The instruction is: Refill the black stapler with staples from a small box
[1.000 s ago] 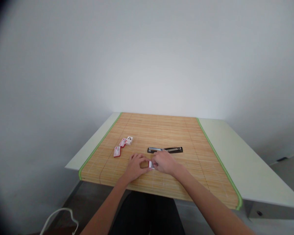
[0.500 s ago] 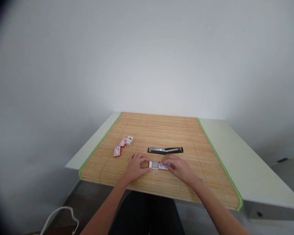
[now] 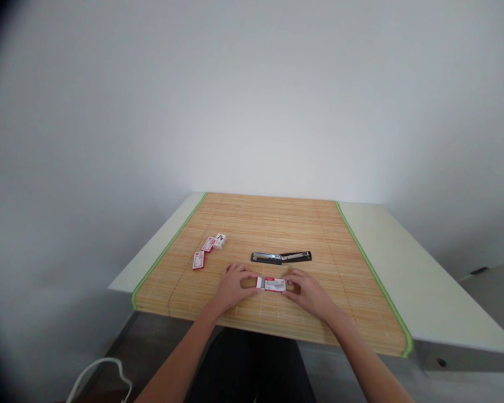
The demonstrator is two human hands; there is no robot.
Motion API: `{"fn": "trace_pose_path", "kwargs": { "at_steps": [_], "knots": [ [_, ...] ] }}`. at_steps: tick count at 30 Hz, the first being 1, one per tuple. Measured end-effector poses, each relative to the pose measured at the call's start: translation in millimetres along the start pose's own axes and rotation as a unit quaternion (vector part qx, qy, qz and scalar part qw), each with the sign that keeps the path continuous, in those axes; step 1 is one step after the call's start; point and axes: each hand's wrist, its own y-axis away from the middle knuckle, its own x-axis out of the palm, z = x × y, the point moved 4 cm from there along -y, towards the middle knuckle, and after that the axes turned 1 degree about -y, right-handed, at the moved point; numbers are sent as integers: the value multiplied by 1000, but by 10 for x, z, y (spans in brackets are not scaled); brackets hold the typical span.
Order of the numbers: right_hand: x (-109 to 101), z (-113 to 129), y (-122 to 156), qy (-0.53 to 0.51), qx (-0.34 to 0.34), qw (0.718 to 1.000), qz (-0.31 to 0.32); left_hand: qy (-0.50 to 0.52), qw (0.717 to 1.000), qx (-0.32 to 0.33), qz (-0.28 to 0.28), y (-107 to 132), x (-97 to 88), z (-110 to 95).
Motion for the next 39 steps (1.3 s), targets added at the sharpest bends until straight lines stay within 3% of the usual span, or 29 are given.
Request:
{"fn": "trace_pose_path", "kwargs": {
  "at_steps": [8, 13, 21, 28, 33, 39],
  "knots": [
    [108, 101, -105, 7, 8, 1000, 1, 16, 1000, 11, 17, -84, 52, -67],
    [90, 162, -138, 20, 12, 999, -35, 23, 1000, 21, 1, -68, 61, -70],
    [159, 228, -313, 37, 3, 999, -16, 29, 991, -52, -122, -288, -3, 168],
    [83, 274, -393, 50, -29, 997, -42, -8, 997, -28, -71, -514, 55, 226],
    [-16, 232, -539, 59, -25, 994, -93, 5, 999, 13, -38, -477, 32, 214],
    [-14, 212, -681, 87, -28, 993, -74, 15, 999, 33, -16, -406, 32, 209]
  ]
}}
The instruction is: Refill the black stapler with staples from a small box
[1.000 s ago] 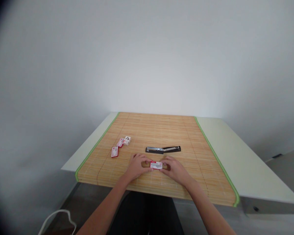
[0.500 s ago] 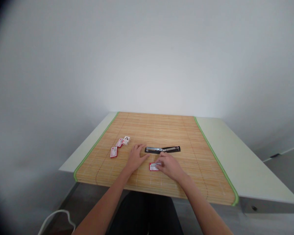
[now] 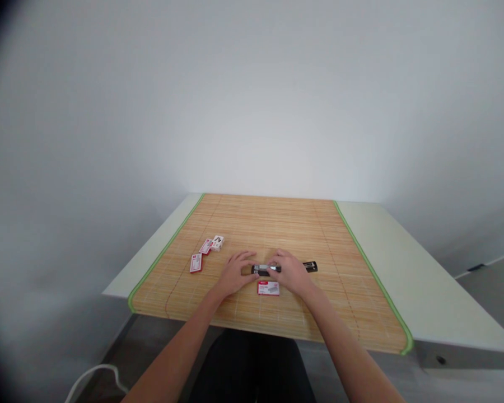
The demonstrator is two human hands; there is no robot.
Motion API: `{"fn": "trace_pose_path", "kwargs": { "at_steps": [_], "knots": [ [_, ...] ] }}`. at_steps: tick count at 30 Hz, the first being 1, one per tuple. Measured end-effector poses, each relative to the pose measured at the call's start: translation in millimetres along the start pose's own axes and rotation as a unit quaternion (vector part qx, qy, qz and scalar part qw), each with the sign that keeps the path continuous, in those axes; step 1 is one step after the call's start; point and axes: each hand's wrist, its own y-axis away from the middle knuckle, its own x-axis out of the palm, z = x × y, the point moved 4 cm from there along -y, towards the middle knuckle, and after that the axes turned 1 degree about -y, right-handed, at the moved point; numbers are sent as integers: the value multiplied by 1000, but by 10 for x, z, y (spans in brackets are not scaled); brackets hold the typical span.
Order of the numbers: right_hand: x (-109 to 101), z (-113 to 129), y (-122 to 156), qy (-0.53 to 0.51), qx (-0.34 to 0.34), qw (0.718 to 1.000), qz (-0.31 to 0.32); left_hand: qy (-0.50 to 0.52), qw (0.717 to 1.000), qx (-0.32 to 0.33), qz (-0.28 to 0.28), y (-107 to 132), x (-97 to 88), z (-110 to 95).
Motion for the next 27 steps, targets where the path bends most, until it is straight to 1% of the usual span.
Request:
{"fn": "trace_pose_path", "kwargs": {
  "at_steps": [6, 12, 16, 20, 25, 27],
  "knots": [
    [36, -12, -19, 3, 14, 1000, 12, 0, 1000, -7, 6, 7, 2, -24],
    [52, 11, -67, 6, 2, 999, 34, -1, 1000, -2, -6, 4, 23, 6],
    [-2, -57, -36, 27, 6, 999, 24, 6, 1000, 1, -9, 6, 38, 25],
    [-22, -110, 25, 44, -11, 998, 40, 9, 1000, -2, -6, 4, 39, 23],
    [83, -2, 13, 55, -20, 997, 41, 14, 1000, -3, -4, 5, 32, 20],
    [79, 41, -4, 58, -24, 997, 43, 18, 1000, -2, -7, 5, 31, 23]
  ]
}}
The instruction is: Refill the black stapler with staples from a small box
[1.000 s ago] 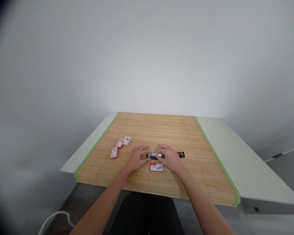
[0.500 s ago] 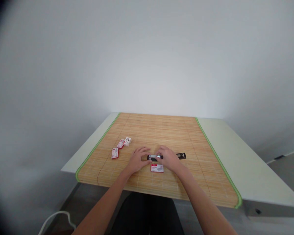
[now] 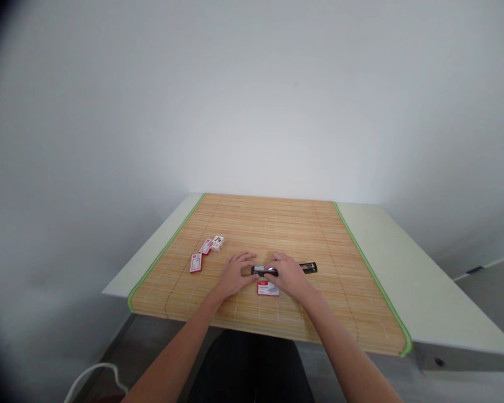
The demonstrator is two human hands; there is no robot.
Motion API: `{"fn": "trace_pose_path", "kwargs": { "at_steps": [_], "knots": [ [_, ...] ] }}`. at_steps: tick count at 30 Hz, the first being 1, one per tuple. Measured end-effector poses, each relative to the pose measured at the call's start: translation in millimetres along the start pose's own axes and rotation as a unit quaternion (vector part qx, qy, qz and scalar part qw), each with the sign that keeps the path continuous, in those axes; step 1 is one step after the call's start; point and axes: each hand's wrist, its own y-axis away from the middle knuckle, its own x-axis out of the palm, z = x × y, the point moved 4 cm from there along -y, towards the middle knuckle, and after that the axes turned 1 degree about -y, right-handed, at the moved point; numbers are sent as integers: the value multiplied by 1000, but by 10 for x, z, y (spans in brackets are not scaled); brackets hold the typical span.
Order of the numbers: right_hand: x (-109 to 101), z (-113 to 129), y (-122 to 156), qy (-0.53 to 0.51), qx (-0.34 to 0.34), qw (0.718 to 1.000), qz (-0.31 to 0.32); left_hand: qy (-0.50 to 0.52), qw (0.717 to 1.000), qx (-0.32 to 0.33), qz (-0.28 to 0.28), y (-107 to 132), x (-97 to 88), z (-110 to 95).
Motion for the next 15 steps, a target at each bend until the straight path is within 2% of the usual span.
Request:
{"fn": "trace_pose_path", "kwargs": {
  "at_steps": [2, 4, 7, 8, 11, 13, 15],
  "knots": [
    [-99, -32, 20, 5, -3, 1000, -7, 4, 1000, 1, -5, 0, 0, 5],
    [-288, -170, 105, 6, 5, 999, -35, 8, 1000, -1, -6, -1, 3, 12],
    [-609, -543, 364, -24, 61, 994, -89, 16, 1000, -3, -4, -4, 12, 20],
    [-674, -682, 469, -54, 93, 990, -88, 19, 1000, -2, -5, -4, 13, 21],
    [-668, -992, 751, -203, 193, 960, -18, 24, 1000, 3, -12, -4, 14, 21],
    [-591, -1035, 843, -305, 212, 929, 3, 24, 1000, 2, -13, -4, 15, 20],
    [-531, -980, 829, -374, 202, 905, -13, 21, 1000, -3, -10, -3, 15, 19]
  ]
}}
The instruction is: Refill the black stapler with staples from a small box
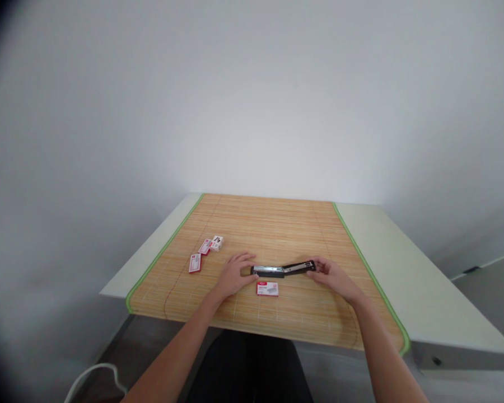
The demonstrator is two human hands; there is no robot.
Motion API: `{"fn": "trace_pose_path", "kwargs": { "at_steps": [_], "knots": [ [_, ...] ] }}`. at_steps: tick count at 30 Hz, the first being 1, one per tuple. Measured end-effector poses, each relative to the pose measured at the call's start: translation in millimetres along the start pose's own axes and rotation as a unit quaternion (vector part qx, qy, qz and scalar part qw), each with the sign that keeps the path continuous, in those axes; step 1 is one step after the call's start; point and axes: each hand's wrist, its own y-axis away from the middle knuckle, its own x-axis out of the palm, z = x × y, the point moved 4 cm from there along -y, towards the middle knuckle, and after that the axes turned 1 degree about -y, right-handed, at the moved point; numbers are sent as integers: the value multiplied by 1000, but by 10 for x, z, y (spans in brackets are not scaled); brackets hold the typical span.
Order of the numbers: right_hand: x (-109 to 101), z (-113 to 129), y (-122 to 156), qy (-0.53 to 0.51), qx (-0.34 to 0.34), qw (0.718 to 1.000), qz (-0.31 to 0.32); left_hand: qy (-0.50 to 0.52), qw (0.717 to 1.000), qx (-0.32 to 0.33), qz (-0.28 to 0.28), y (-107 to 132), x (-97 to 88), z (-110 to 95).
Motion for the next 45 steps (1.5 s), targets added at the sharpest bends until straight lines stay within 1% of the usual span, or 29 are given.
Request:
{"fn": "trace_pose_path", "kwargs": {
  "at_steps": [1, 3, 6, 9, 10, 12, 14, 15, 17, 20, 22, 24, 26, 28, 31, 33, 34, 36, 39, 42, 45],
  "knots": [
    [52, 36, -21, -21, -11, 1000, -7, -1, 1000, -2, 1, 1, -1, -2],
    [172, 170, -97, -21, -37, 999, -21, -2, 1000, -1, 4, 3, -6, -11],
    [404, 478, -254, 47, -95, 994, -26, -4, 1000, 8, 7, 6, -15, -30],
    [736, 744, -416, 134, -164, 977, 5, -9, 1000, 10, 8, 6, -19, -43],
    [853, 789, -465, 154, -181, 971, 15, -11, 1000, 9, 9, 6, -19, -47],
    [1063, 800, -557, 188, -192, 963, 32, -14, 1000, 9, 11, 4, -20, -57],
    [1203, 753, -623, 209, -192, 958, 37, -16, 1000, 11, 11, 1, -24, -66],
    [1239, 724, -641, 216, -193, 956, 38, -16, 1000, 11, 11, -1, -27, -70],
    [1250, 681, -644, 220, -197, 954, 43, -17, 1000, 12, 12, -3, -28, -74],
    [1154, 656, -563, 210, -208, 954, 54, -15, 1000, 12, 0, 13, -32, -88],
    [1053, 624, -470, 200, -202, 957, 49, -12, 999, 6, -34, 48, -53, -113],
    [955, 555, -367, 198, -184, 962, 25, -10, 997, -7, -79, 105, -86, -167],
    [889, 463, -268, 198, -166, 966, -6, -9, 995, -8, -98, 169, -106, -265],
    [858, 375, -186, 197, -153, 968, -38, -7, 997, 18, -78, 222, -97, -408],
    [858, 295, -113, 195, -141, 967, -85, -16, 996, 89, -5, 271, -28, -628],
    [881, 283, -93, 192, -141, 966, -104, -30, 992, 120, 36, 283, 29, -706],
    [896, 282, -89, 192, -140, 965, -110, -38, 991, 123, 46, 282, 51, -714],
    [926, 279, -86, 190, -133, 965, -124, -53, 993, 102, 41, 266, 79, -676],
    [966, 252, -76, 190, -110, 964, -150, -78, 997, 25, 2, 225, 89, -550],
    [1008, 208, -51, 184, -86, 963, -176, -90, 994, -50, -26, 193, 95, -452],
    [1040, 155, -23, 168, -58, 965, -193, -80, 993, -78, -44, 187, 64, -413]
  ]
}}
